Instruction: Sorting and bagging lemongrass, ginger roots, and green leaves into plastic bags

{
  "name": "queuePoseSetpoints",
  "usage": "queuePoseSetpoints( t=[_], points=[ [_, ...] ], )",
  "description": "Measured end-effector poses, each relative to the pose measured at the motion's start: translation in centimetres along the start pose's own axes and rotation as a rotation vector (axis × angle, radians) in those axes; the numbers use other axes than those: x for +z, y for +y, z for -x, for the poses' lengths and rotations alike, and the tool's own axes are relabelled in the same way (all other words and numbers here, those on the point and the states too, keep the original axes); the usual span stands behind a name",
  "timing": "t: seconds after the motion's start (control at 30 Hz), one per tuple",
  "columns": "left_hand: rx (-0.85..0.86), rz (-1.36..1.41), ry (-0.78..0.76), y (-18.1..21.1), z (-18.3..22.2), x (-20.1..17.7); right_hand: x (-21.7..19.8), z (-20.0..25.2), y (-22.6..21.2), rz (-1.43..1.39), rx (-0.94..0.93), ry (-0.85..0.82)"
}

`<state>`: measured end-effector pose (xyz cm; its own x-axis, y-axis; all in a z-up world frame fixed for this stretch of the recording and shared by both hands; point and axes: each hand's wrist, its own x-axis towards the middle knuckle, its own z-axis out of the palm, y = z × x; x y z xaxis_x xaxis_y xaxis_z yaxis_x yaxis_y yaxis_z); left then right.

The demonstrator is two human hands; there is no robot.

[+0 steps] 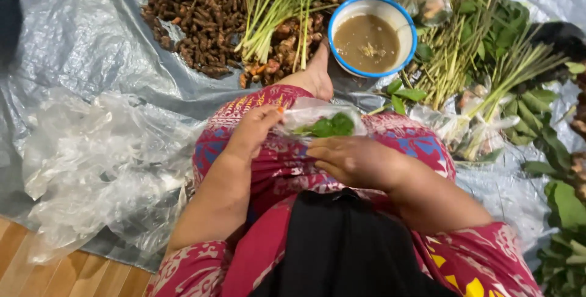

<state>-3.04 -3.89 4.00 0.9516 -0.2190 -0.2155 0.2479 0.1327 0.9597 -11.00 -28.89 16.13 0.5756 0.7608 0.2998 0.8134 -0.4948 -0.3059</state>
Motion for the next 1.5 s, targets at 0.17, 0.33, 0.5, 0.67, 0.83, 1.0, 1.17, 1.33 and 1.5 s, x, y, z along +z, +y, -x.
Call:
queuePoseSetpoints(
  t=[0.17, 0.33, 0.5, 0.67, 0.83, 1.0, 1.17, 1.33, 1.5],
  points=[
    [0.089, 0.319, 0.226, 7.4, 1.1, -2.2, -0.5, -3.5, 10.1, -0.160, 0.537, 0.154],
    [0.338, 0.239, 0.416, 10.1, -3.0, -3.8, 11.9, -4.2, 25.8, -0.222, 0.792, 0.188],
    [0.501, 0.177, 0.607, 11.7, -8.0, -4.6, 18.4, -5.9, 31.2, -0.146, 0.957, -0.005],
    [0.658, 0.097, 1.044, 9.8, -12.5, -4.0, 16.2, -11.7, 29.8, -0.186, 1.153, -0.031],
    [0.601, 0.074, 0.981, 4.2, -17.0, -7.7, 17.9, -14.8, 32.2, -0.057, 1.253, -0.281],
    [0.597, 0.096, 0.915, 6.7, -15.1, -7.3, 20.6, -16.1, 36.4, 0.074, 1.193, -0.483],
    [0.418, 0.216, 0.958, 3.5, -18.0, -8.8, 18.9, -19.4, 35.3, -0.738, 1.049, 0.116],
    [0.396, 0.222, 0.922, 2.8, -17.9, -9.1, 22.2, -17.9, 41.6, -0.074, 1.008, -0.151],
    [0.447, 0.157, 0.817, 5.6, -15.6, -7.2, 20.7, -19.4, 37.9, 0.388, 0.930, -0.657]
  ],
)
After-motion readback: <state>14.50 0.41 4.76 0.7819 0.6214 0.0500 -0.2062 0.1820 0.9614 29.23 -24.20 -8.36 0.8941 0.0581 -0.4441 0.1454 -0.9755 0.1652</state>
